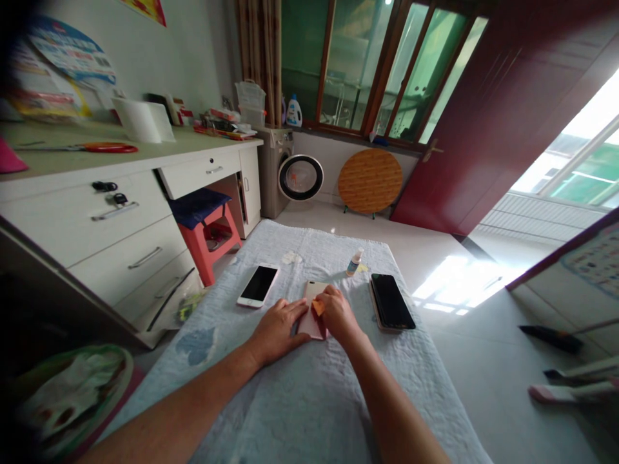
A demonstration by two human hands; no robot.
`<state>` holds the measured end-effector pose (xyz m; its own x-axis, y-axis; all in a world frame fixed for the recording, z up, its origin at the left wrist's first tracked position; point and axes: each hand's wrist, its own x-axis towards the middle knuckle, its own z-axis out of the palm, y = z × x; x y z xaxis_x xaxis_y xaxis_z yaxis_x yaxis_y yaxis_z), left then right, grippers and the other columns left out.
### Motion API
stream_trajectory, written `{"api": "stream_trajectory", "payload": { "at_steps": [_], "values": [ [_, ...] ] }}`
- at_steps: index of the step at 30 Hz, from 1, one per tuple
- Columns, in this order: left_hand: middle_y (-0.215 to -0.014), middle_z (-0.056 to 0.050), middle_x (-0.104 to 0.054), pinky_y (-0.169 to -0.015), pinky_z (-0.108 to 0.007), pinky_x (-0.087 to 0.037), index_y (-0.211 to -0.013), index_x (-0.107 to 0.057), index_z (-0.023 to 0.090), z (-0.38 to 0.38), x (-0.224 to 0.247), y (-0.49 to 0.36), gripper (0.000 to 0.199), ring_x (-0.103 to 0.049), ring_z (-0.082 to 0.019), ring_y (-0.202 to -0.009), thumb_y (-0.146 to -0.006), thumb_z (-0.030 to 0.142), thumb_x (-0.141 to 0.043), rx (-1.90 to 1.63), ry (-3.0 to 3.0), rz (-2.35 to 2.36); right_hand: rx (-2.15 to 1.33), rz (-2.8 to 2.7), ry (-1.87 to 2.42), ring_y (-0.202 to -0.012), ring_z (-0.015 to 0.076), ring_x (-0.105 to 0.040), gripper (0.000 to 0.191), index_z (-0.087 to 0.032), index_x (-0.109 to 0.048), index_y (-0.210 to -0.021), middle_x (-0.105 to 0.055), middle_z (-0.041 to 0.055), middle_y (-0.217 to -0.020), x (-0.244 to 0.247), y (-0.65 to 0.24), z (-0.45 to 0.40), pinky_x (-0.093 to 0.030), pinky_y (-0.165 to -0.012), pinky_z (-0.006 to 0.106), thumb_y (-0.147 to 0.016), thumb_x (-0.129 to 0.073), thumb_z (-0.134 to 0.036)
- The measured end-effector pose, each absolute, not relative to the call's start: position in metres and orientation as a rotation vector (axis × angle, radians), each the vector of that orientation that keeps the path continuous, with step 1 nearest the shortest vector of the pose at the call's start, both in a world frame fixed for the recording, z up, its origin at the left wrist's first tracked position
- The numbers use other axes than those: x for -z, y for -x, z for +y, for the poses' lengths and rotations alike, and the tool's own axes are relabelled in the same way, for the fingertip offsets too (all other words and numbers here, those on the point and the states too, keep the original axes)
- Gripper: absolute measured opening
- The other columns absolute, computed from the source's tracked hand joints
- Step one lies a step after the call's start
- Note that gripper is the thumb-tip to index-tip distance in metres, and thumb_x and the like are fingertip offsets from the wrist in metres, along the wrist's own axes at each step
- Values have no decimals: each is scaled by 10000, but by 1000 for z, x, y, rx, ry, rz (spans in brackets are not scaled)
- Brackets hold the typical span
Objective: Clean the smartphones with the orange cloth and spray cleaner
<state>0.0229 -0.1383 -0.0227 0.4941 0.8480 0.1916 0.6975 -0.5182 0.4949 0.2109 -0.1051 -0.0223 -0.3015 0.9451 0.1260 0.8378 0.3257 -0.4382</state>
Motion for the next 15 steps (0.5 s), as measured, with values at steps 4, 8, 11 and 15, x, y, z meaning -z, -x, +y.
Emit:
{"api": "stream_trajectory", "payload": {
  "at_steps": [4,8,11,15],
  "values": [
    [-1319,-69,-583,-955,-441,-410,-1195,-592,212,-137,26,-22,514,-537,-312,-1063,-760,466,-694,-609,-2398,1287,-280,-2237,1672,-859,161,-521,316,-155,-712,-933,-587,67,-936,23,-205,-73,-360,-820,254,-788,-453,-46],
    [-1335,-67,-574,-943,-442,-416,-1217,-582,207,-136,25,-22,542,-537,-311,-1040,-763,486,-686,-600,-2399,1285,-166,-2342,1774,-900,186,-507,274,-159,-700,-904,-596,89,-984,17,-192,-51,-343,-851,275,-803,-461,-72],
    [-1324,-64,-583,-938,-435,-418,-1226,-574,200,-137,22,-22,557,-537,-308,-1026,-762,485,-690,-591,-2405,1285,-149,-2368,1809,-887,207,-500,229,-162,-692,-857,-598,107,-981,17,-185,-43,-350,-798,289,-822,-472,-115],
    [-1285,-65,-605,-918,-423,-422,-1177,-594,203,-140,20,-23,504,-541,-301,-1005,-772,488,-683,-587,-2424,1301,-149,-2371,1818,-882,210,-505,231,-171,-687,-873,-599,102,-978,18,-191,-39,-350,-765,289,-808,-476,-105]
  ]
}}
